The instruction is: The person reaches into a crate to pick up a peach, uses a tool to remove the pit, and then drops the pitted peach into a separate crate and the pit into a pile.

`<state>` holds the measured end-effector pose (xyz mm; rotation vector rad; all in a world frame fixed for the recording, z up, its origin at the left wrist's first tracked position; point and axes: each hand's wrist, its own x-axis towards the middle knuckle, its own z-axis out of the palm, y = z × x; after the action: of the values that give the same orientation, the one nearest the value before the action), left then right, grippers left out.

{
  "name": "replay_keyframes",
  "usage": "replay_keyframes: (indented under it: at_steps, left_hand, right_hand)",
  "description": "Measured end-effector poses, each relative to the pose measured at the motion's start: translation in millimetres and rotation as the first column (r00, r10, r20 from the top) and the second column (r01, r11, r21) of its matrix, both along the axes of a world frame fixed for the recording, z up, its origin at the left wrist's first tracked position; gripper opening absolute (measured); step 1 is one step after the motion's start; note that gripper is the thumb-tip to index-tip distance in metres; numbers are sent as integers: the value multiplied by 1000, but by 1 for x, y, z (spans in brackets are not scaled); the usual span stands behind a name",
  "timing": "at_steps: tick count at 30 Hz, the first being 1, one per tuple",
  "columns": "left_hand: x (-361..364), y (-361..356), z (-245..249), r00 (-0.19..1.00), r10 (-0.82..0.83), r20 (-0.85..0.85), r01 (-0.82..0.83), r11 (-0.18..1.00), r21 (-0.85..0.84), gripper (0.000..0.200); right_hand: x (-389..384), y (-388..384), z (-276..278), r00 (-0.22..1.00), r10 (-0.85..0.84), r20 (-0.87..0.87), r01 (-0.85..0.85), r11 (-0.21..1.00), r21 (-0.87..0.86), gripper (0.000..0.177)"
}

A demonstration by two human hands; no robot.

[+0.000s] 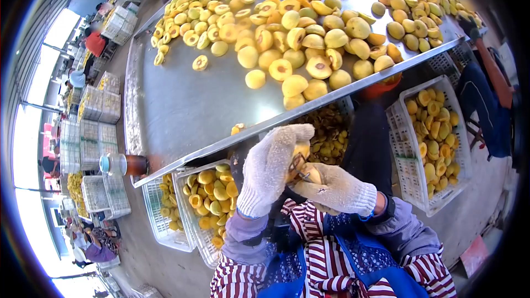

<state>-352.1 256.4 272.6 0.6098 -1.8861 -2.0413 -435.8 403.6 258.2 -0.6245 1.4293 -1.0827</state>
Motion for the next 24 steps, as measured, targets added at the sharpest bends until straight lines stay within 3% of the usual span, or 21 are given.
replay_keyframes:
  at_steps: [1,3,5,7,8,9,11,13,14,16,17,18,21,22,24]
  left_hand:
    - [-3,12,33,983,38,179,-60,991,119,44]
    - [2,-4,9,989,-107,101,81,971,227,51]
    - [-1,-10,6,967,-183,175,164,980,116,57]
    - [-5,-4,17,963,-124,239,51,956,291,64]
    - [-10,-5,13,956,-76,282,-41,921,387,64]
    - [-11,-4,10,956,-38,291,-69,935,349,65]
    - [-14,5,15,988,-6,156,15,998,-55,66]
    - [-11,-1,12,975,-114,192,124,991,-41,67]
    - [-11,-6,10,964,-166,208,176,984,-32,68]
    - [-15,-19,3,917,-264,299,226,962,154,69]
    - [-17,-23,1,887,-315,337,242,940,242,70]
    - [-18,-12,7,920,-228,319,177,967,182,69]
    - [-14,13,6,995,75,61,-87,969,232,70]
    - [-7,10,-11,996,43,-74,-29,982,187,71]
    - [-3,27,-19,990,114,-83,-117,993,-31,60]
  right_hand:
    - [0,0,-1,999,1,47,-1,1000,1,42]
    - [9,4,-10,987,-62,-145,44,991,-130,39]
    - [4,1,-7,955,35,-295,-56,996,-63,37]
    - [14,-3,-37,980,-97,-176,39,952,-304,34]
    - [18,-7,-51,964,-160,-214,61,911,-408,29]
    - [14,-7,-50,993,-90,-77,58,937,-345,25]
    - [12,-7,-51,995,-32,94,55,964,-260,22]
    - [13,-7,-54,991,-26,129,56,970,-237,22]
    - [19,-9,-63,995,-100,7,96,923,-374,21]
    - [29,-14,-76,913,-333,-235,129,783,-609,20]
    - [28,-13,-80,933,-300,-197,142,812,-566,19]
    - [26,-13,-77,950,-271,-157,154,840,-521,19]
    - [11,-11,-63,989,-114,96,136,951,-277,20]
    - [9,-13,-66,984,-101,144,136,958,-254,20]
    - [9,-13,-74,976,-72,204,125,957,-263,21]
